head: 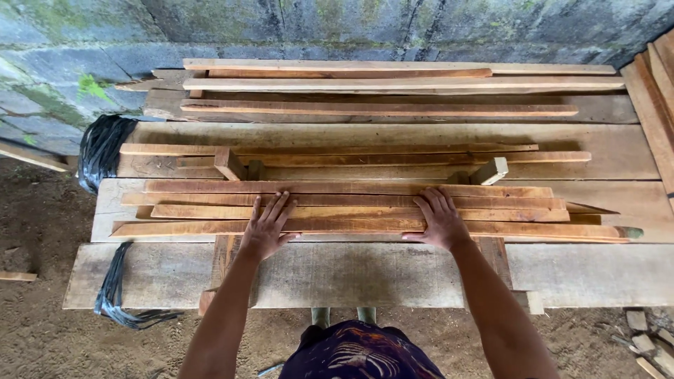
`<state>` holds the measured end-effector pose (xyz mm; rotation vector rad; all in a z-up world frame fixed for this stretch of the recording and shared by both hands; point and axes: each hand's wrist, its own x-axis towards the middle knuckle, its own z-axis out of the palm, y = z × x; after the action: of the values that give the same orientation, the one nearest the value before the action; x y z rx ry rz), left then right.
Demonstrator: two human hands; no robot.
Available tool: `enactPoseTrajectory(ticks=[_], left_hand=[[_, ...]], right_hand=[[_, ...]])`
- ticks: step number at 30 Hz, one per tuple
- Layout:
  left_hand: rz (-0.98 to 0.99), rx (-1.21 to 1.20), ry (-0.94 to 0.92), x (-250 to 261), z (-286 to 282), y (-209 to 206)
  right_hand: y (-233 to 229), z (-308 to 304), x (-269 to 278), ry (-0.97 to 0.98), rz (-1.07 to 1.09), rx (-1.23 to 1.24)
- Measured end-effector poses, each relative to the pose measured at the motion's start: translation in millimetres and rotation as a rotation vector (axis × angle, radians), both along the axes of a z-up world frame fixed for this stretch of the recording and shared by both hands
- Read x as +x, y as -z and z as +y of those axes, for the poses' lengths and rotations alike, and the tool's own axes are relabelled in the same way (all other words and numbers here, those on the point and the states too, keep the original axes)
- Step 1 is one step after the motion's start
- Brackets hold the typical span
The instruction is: Organizing, aligning, and bundling thin strips of wood on a workbench using plastic straps and a utility knife.
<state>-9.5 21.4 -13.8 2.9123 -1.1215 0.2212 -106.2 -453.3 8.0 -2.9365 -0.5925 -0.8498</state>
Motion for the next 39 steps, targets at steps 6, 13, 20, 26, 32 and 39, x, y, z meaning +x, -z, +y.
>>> enactPoseTrajectory(ticks=[6,13,20,26,32,39], left_hand=[[-0.084,0.003,0.061,18.6,-5.6,8.2],[-0.163,-0.076,0.179,33.7,-2.6,11.8],[0.043,0.026,0.075,24.6,-10.0,-2.6],[0.079,0.056,0.016,19.6,-53.0,9.0],[0.09,0.043,0.159,11.4,-101.7,1.4],[0.032,0.076,0.183,9.3,-111.5,-1.4]], right_hand=[[-9.2,11.2,0.8,0.04,0.018,-0.05],[-9.9,10.9,3.7,0.061,-0.017,-0.123],[-20.0,18.1,-1.9,0.138,0.077,-0.12],[0.5,10.9,-4.0,0.186,0.162,-0.141],[6.4,6.6,-3.2,0.169,0.21,-0.152],[-4.7,10.0,-4.2,0.228,0.39,-0.181]])
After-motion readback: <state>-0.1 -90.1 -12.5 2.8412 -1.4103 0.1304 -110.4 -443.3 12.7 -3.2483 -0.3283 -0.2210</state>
